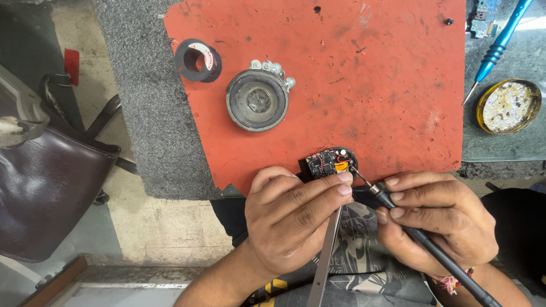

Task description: The person uses a soldering iron and tweezers to solder a small electronic component onto a circuit board. They hold the board steady, apply solder to specific points, and then inspect the board by turning it over in their hands.

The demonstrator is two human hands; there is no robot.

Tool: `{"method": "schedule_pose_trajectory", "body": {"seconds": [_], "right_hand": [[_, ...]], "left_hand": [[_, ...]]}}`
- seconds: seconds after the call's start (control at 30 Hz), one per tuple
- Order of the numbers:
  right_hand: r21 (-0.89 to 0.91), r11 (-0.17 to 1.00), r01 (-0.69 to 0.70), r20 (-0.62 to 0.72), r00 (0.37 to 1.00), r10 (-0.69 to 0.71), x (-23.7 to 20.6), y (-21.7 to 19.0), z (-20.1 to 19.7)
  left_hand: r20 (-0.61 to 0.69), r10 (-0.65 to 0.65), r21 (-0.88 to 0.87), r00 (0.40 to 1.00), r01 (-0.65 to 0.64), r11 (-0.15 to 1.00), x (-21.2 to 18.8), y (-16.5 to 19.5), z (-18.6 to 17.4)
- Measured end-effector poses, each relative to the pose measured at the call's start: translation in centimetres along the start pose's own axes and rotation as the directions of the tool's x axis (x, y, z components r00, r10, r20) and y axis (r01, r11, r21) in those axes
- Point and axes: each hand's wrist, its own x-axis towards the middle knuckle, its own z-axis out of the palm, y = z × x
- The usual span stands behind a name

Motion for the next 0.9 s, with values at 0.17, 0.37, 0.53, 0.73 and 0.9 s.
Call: {"method": "schedule_pose_trajectory", "body": {"seconds": [0.17,0.37,0.53,0.73,0.9], "right_hand": [[-0.003,1.000,0.005,-0.008,1.000,-0.005,0.03,-0.03,0.11],[0.029,1.000,0.008,-0.017,1.000,-0.007,0.04,0.00,0.19],[0.032,0.999,0.019,-0.017,1.000,-0.018,-0.01,0.01,0.17],[0.145,0.989,0.009,-0.046,0.999,-0.003,-0.33,0.47,0.21],[0.306,0.949,-0.073,-0.051,0.994,0.093,-0.93,0.63,-0.63]], "left_hand": [[-0.011,-0.002,-0.005,1.000,0.002,1.000,-0.04,0.01,0.12],[-0.018,-0.014,-0.024,1.000,0.014,1.000,-0.04,0.04,0.10],[-0.014,-0.021,-0.024,1.000,0.021,1.000,0.01,0.08,0.04],[-0.013,-0.020,-0.023,1.000,0.020,1.000,0.07,0.09,0.10],[-0.013,-0.031,-0.012,0.999,0.031,0.999,0.00,0.18,0.14]]}}
